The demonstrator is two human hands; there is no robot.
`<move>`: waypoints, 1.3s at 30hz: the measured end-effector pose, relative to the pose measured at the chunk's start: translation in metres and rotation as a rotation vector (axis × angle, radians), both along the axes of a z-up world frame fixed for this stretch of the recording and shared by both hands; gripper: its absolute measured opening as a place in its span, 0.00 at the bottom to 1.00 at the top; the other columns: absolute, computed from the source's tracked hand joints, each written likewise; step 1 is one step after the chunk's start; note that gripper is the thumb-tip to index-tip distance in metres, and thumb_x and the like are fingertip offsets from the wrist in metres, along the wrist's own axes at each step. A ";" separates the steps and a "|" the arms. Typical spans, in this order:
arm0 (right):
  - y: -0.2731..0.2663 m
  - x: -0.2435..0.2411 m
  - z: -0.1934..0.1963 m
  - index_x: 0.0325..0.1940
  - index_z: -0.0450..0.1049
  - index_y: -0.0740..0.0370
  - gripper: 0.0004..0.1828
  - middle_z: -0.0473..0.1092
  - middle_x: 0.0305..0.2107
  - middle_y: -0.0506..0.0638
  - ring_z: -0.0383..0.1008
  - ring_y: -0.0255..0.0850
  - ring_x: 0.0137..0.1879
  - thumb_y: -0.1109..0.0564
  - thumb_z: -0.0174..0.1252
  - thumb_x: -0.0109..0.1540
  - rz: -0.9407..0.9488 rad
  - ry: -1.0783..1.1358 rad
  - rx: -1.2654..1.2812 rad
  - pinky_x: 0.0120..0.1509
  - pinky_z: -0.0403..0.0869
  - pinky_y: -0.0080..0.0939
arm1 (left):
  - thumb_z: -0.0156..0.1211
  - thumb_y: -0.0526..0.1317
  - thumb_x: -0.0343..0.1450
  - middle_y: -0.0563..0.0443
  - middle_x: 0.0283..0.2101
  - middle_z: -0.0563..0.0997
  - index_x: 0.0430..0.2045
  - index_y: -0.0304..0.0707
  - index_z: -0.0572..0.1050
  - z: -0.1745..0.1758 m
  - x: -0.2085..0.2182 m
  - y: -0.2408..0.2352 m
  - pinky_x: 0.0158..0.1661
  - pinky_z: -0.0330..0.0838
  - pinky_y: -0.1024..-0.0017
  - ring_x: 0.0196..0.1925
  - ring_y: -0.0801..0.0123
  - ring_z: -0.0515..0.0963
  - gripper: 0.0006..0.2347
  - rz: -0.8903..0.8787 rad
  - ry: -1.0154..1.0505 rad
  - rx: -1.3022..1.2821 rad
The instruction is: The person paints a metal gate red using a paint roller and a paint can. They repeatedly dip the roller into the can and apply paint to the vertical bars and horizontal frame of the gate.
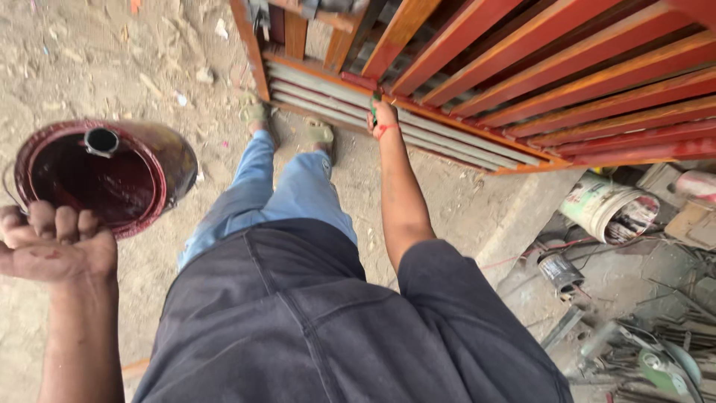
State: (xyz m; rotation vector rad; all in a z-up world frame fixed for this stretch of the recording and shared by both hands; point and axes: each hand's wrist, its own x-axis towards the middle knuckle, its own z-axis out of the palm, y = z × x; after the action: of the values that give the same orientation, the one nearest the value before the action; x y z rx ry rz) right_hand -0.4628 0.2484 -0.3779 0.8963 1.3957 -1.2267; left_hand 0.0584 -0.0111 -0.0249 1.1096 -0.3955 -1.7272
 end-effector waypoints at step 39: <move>-0.033 -0.066 0.310 0.40 0.64 0.58 0.10 0.65 0.25 0.44 0.63 0.33 0.19 0.51 0.51 0.68 0.094 0.879 -0.407 0.17 0.60 0.34 | 0.56 0.66 0.76 0.59 0.16 0.57 0.24 0.51 0.69 0.015 -0.031 0.108 0.18 0.49 0.75 0.14 0.74 0.51 0.22 0.227 0.204 -0.039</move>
State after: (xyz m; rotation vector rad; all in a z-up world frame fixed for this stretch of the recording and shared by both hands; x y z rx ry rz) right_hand -0.5287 0.2156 -0.0680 -0.0328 1.7135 -1.8504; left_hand 0.0270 0.0973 -0.0097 0.9027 -0.1678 -1.6051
